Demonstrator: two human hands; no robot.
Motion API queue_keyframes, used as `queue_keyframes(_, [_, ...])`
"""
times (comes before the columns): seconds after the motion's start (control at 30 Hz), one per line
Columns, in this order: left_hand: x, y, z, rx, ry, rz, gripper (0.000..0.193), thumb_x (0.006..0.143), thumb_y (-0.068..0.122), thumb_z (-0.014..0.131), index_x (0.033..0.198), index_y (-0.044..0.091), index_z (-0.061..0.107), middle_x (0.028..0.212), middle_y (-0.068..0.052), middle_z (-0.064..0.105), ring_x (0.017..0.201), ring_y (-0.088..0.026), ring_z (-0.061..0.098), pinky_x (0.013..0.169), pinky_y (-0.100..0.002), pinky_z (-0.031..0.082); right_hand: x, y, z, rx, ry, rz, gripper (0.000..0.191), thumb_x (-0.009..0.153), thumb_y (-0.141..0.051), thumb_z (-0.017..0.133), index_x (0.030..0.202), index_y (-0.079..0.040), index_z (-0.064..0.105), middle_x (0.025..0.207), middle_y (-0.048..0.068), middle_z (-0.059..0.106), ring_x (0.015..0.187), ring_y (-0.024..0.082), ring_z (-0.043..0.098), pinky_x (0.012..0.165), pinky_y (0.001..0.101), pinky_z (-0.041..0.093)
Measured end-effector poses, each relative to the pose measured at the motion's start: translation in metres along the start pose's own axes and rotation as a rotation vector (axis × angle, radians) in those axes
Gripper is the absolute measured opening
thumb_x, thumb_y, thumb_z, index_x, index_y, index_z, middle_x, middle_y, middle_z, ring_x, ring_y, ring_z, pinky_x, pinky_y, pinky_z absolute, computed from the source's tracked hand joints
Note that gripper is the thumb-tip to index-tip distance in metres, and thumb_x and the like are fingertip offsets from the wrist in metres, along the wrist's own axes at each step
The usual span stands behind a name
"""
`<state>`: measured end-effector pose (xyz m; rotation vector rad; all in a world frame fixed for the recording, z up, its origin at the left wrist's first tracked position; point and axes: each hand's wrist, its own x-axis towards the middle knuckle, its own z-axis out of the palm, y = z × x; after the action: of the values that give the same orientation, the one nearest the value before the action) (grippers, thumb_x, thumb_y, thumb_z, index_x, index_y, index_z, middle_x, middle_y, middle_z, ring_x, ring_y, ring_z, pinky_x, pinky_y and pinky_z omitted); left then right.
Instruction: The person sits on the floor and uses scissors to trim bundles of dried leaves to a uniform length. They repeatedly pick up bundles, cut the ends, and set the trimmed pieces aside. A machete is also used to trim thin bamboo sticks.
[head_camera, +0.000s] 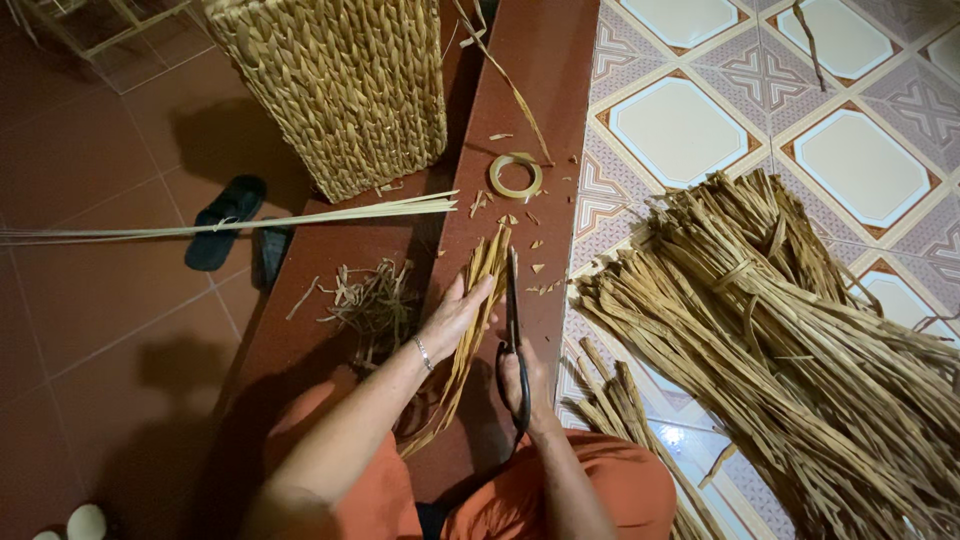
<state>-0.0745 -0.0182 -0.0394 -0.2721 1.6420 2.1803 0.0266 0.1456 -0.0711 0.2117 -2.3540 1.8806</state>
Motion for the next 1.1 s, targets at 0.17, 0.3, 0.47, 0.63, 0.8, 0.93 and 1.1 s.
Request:
queue_keyframes(0.17, [0.017, -0.022, -0.010, -0.055, -0.015, 0.043, 0.081, 0.090, 0.027, 0.076, 0.151, 0.004, 0.028, 0.113, -0.006, 0.069, 0.076, -0.012, 0.065, 0.069, -0.027, 0.057, 0.002, 0.012, 0.003, 0.038, -0.035, 0.146, 0.047, 0.107, -0.043, 0.043, 0.125, -0.004, 0.061, 0.071, -0.002, 0.056, 0.060, 0.008, 0.053, 0.052, 0.0252, 0.043])
queue_keyframes(0.3, [0.025, -0.027, -0.013, -0.062, -0.003, 0.040, 0.075, 0.088, 0.023, 0.081, 0.144, -0.003, 0.037, 0.112, -0.010, 0.072, 0.083, -0.013, 0.067, 0.070, -0.028, 0.058, 0.002, 0.006, 0.002, 0.214, -0.048, 0.224, 0.056, 0.108, -0.051, 0.042, 0.126, -0.001, 0.060, 0.076, -0.002, 0.054, 0.060, 0.008, 0.048, 0.051, 0.0248, 0.040])
queue_keyframes(0.47, [0.012, -0.013, -0.008, -0.051, -0.035, 0.083, 0.048, 0.089, 0.027, 0.080, 0.121, -0.003, 0.059, 0.103, -0.011, 0.069, 0.083, -0.013, 0.065, 0.066, -0.027, 0.054, 0.005, -0.010, -0.003, 0.315, -0.102, 0.205, 0.071, 0.103, -0.060, 0.032, 0.137, -0.001, 0.053, 0.072, -0.003, 0.052, 0.056, 0.008, 0.048, 0.048, 0.0242, 0.039])
queue_keyframes(0.63, [-0.003, 0.002, -0.001, 0.145, -0.005, -0.050, 0.049, 0.080, 0.032, 0.082, 0.117, 0.007, 0.061, 0.120, -0.012, 0.063, 0.110, -0.018, 0.060, 0.096, -0.038, 0.048, 0.011, -0.018, -0.008, 0.284, -0.076, 0.149, 0.075, 0.105, -0.062, 0.031, 0.139, 0.002, 0.053, 0.069, -0.002, 0.047, 0.055, 0.008, 0.046, 0.047, 0.0241, 0.038])
queue_keyframes(0.8, [-0.001, 0.006, -0.001, 0.234, -0.009, -0.097, 0.050, 0.075, 0.035, 0.081, 0.114, 0.010, 0.063, 0.124, -0.013, 0.061, 0.120, -0.023, 0.057, 0.110, -0.039, 0.040, 0.011, -0.023, -0.014, 0.293, -0.074, 0.155, 0.074, 0.104, -0.060, 0.033, 0.140, 0.004, 0.051, 0.076, -0.001, 0.050, 0.057, 0.007, 0.045, 0.048, 0.0234, 0.037])
queue_keyframes(0.93, [0.002, 0.003, -0.003, 0.263, 0.003, -0.084, 0.046, 0.076, 0.034, 0.082, 0.110, 0.007, 0.067, 0.116, -0.011, 0.064, 0.114, -0.021, 0.060, 0.106, -0.037, 0.043, 0.014, -0.023, -0.018, 0.249, -0.068, 0.144, 0.072, 0.103, -0.057, 0.037, 0.140, 0.003, 0.050, 0.081, 0.000, 0.053, 0.057, 0.009, 0.046, 0.049, 0.0244, 0.039])
queue_keyframes(1.1, [0.002, 0.000, -0.006, 0.148, -0.040, -0.015, 0.036, 0.080, 0.028, 0.080, 0.105, 0.005, 0.068, 0.100, -0.009, 0.072, 0.095, -0.016, 0.069, 0.091, -0.032, 0.052, 0.015, -0.017, -0.019, -0.078, 0.014, 0.109, 0.069, 0.106, -0.056, 0.031, 0.134, 0.000, 0.059, 0.076, 0.002, 0.056, 0.063, 0.012, 0.054, 0.056, 0.0289, 0.045])
